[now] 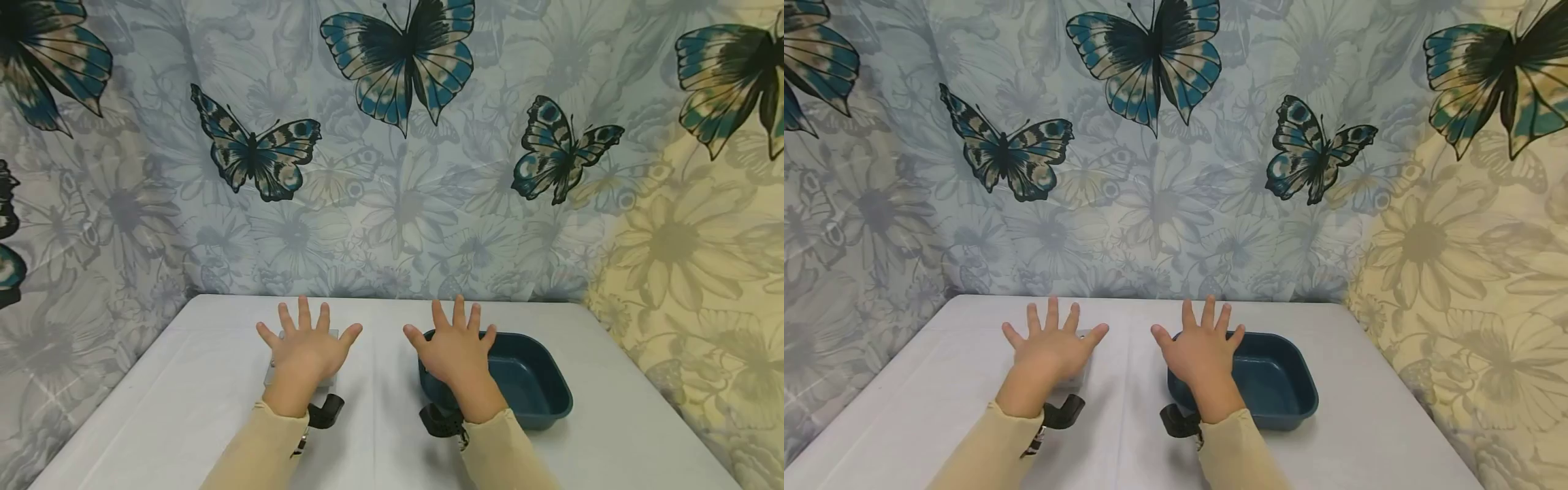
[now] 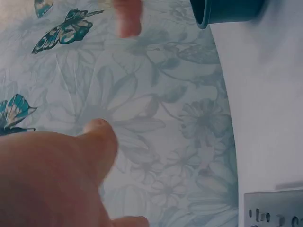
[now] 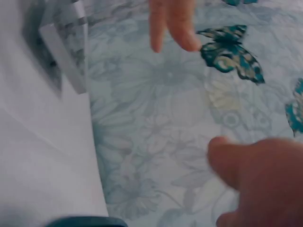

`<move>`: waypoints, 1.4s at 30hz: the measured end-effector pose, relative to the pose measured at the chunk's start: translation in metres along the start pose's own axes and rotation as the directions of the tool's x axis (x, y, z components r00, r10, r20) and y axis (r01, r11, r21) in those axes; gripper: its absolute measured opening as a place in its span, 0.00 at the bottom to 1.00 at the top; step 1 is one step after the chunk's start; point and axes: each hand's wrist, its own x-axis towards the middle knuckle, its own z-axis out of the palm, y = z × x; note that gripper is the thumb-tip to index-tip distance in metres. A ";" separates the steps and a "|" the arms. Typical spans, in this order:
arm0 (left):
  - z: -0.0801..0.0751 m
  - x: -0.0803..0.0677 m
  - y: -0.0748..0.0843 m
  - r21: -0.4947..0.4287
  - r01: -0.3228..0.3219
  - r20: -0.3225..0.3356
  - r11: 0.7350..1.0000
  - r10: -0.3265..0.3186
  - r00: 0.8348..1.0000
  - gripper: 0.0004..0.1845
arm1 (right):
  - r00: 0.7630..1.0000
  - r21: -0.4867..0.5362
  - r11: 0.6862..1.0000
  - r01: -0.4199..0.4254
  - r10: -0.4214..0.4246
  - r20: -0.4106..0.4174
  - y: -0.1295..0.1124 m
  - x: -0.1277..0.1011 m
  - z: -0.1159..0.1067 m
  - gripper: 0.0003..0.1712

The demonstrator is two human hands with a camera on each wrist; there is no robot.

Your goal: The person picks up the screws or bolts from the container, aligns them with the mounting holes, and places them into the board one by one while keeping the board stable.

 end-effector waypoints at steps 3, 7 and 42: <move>-0.003 0.005 -0.013 -0.108 -0.064 0.028 0.992 0.067 0.997 0.55 | 0.997 0.199 0.979 0.053 -0.062 0.039 0.017 0.001 -0.016 0.55; -0.009 0.014 -0.043 -0.257 -0.162 0.070 0.953 0.186 0.980 0.58 | 0.984 0.494 0.863 0.106 -0.161 0.070 0.051 0.000 -0.039 0.49; 0.066 0.050 -0.198 -0.947 -0.060 0.137 0.314 0.568 0.812 0.42 | 0.871 0.642 0.765 -0.058 -0.276 0.408 0.079 0.013 0.026 0.36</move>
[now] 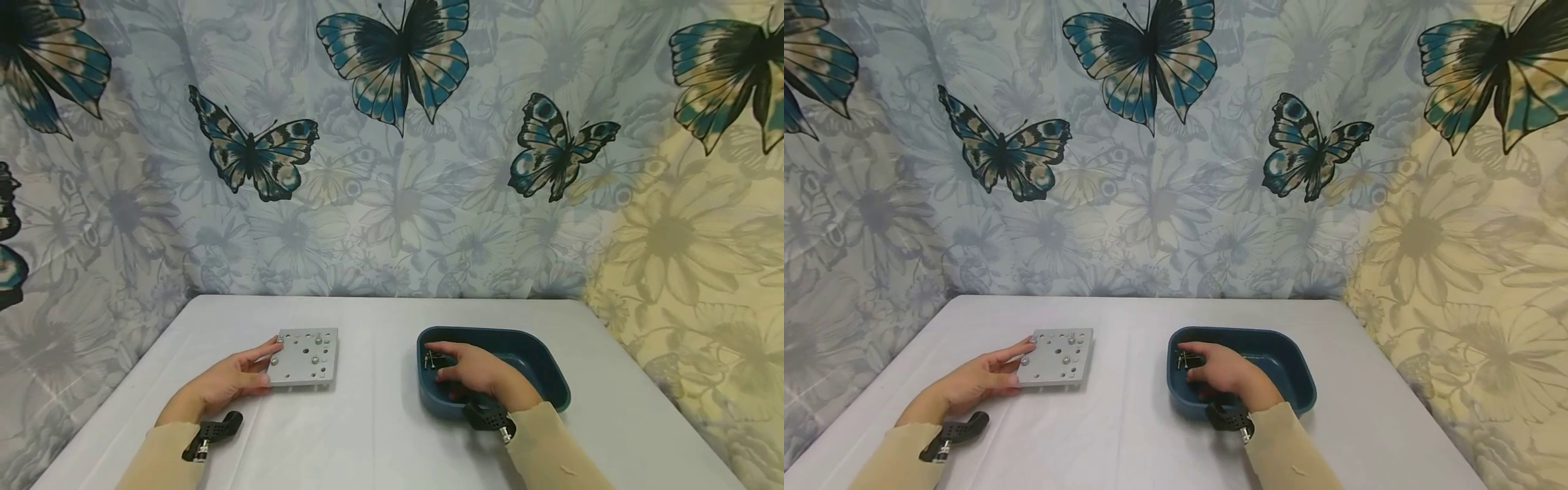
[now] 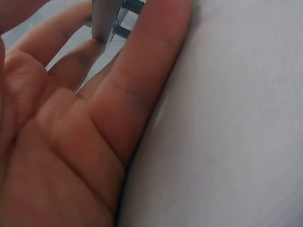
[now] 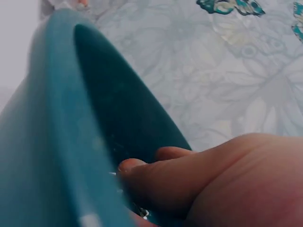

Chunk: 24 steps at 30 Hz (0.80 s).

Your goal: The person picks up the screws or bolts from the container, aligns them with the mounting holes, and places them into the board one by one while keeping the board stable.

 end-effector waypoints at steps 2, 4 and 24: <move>0.001 0.000 0.000 -0.001 0.002 0.001 1.000 -0.002 1.000 0.42 | 1.000 -0.016 1.000 0.012 -0.012 0.012 0.002 0.000 0.000 0.35; 0.001 0.000 -0.001 -0.001 -0.002 -0.001 1.000 0.002 1.000 0.43 | 0.999 -0.031 0.999 0.030 -0.029 0.025 0.004 0.001 0.000 0.34; 0.000 0.000 -0.002 -0.006 -0.007 -0.007 1.000 0.007 1.000 0.42 | 0.938 -0.650 0.716 0.256 -0.345 -0.011 0.008 0.015 0.009 0.19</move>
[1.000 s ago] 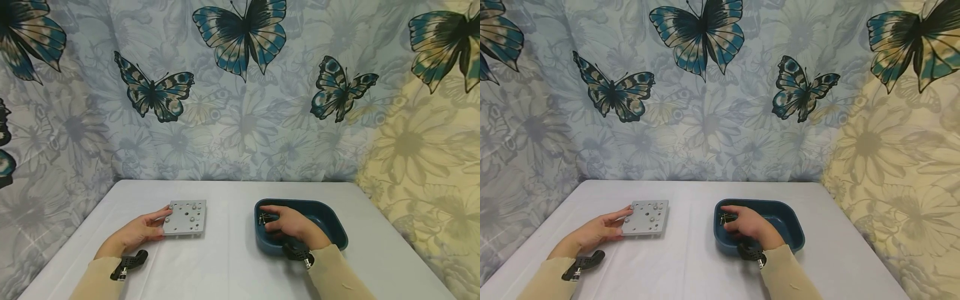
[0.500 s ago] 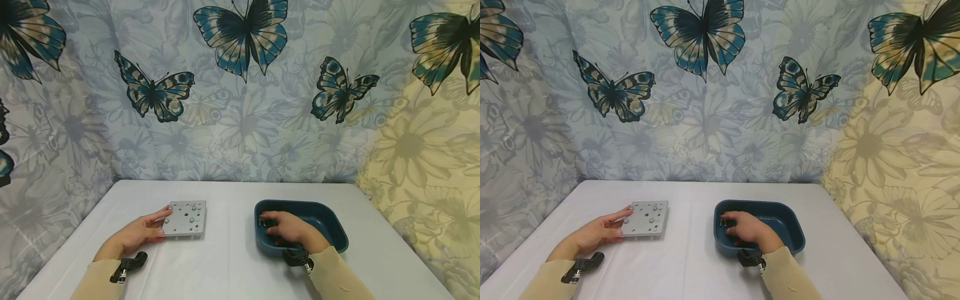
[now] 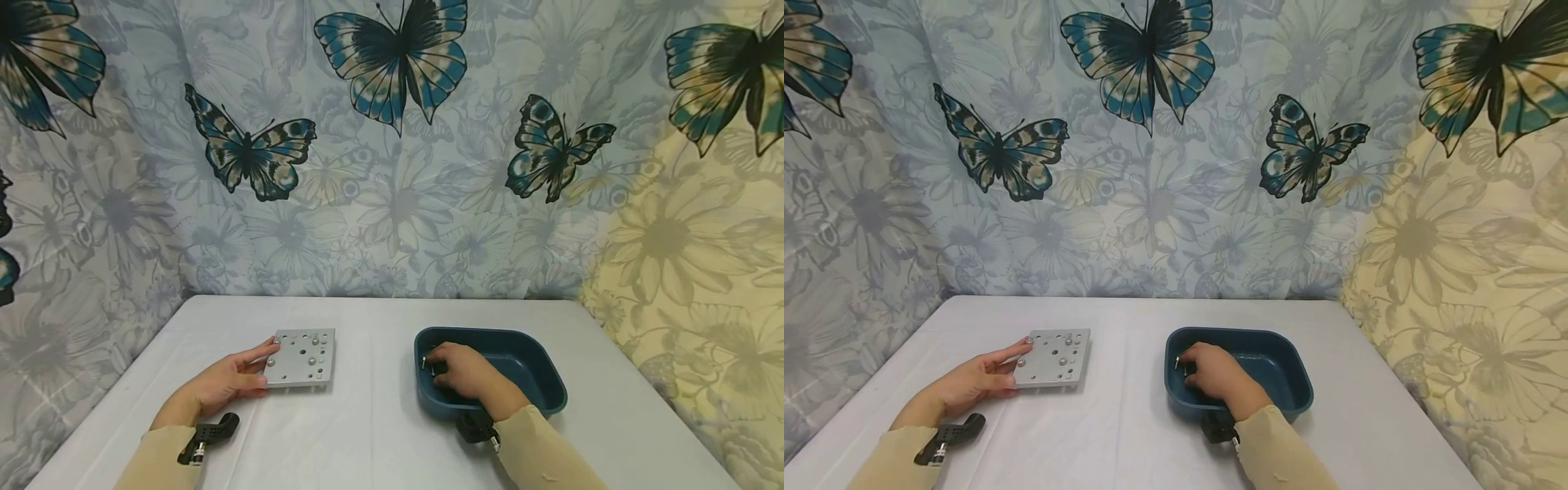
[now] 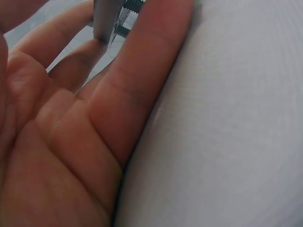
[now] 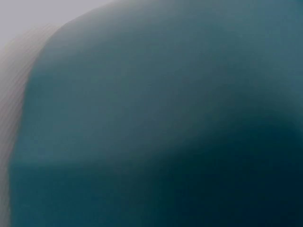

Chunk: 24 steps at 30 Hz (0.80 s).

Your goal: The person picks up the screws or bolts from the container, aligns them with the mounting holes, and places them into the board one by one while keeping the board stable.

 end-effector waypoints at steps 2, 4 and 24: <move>0.000 0.000 0.000 0.004 0.002 -0.003 1.000 -0.002 1.000 0.42 | 1.000 -0.031 0.999 -0.009 0.009 -0.002 -0.003 0.000 0.000 0.19; 0.000 -0.001 0.001 0.006 0.004 -0.003 1.000 -0.004 1.000 0.42 | 1.000 -0.065 0.998 -0.003 0.002 -0.004 -0.005 0.000 -0.001 0.17; 0.003 -0.001 0.003 0.018 0.022 -0.021 1.000 -0.022 1.000 0.42 | 0.994 -0.030 0.997 -0.066 0.063 -0.089 -0.005 -0.004 -0.009 0.09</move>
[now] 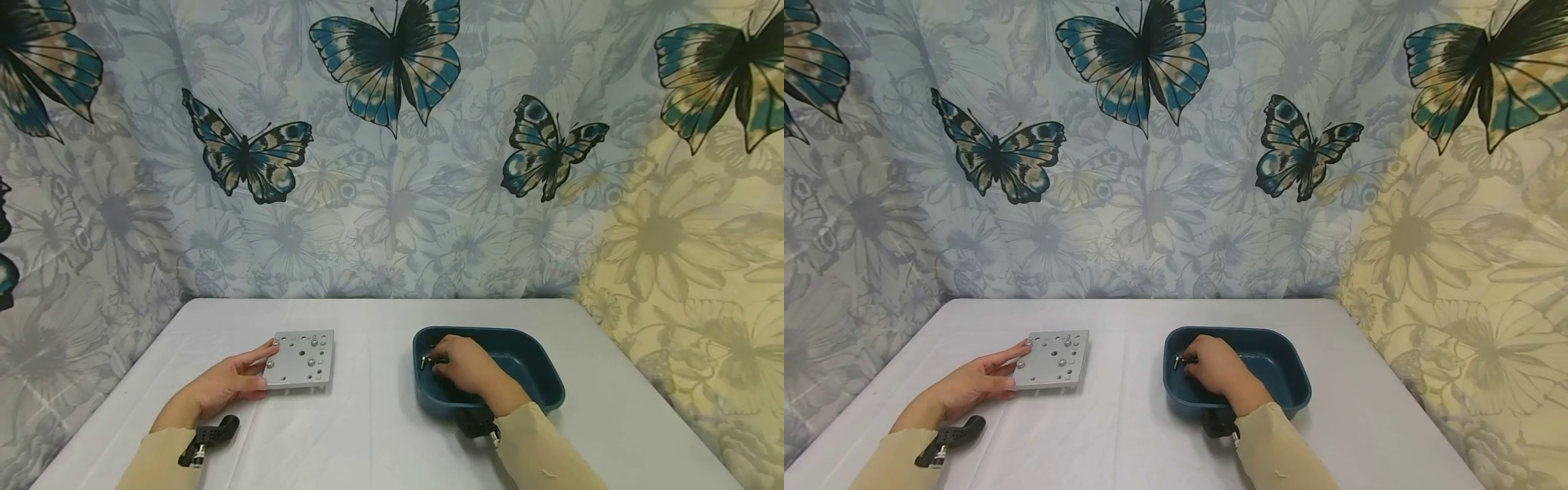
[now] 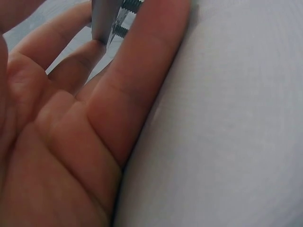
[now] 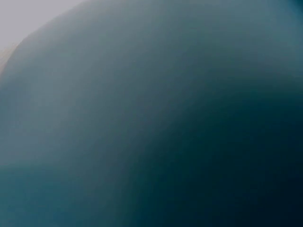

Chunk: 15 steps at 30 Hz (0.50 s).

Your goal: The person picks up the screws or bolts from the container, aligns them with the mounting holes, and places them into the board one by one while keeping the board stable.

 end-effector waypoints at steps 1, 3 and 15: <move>0.000 0.000 0.000 -0.001 -0.001 -0.001 1.000 0.001 1.000 0.42 | 1.000 0.009 1.000 0.004 -0.004 -0.010 0.000 0.000 -0.001 0.09; 0.000 0.000 -0.001 -0.002 -0.001 -0.001 1.000 0.001 1.000 0.42 | 1.000 0.038 0.999 0.013 -0.012 -0.026 0.000 -0.001 -0.003 0.09; -0.001 0.001 -0.001 -0.003 -0.010 -0.003 1.000 0.010 1.000 0.42 | 0.954 0.681 0.688 -0.250 0.296 0.050 -0.002 -0.005 -0.022 0.17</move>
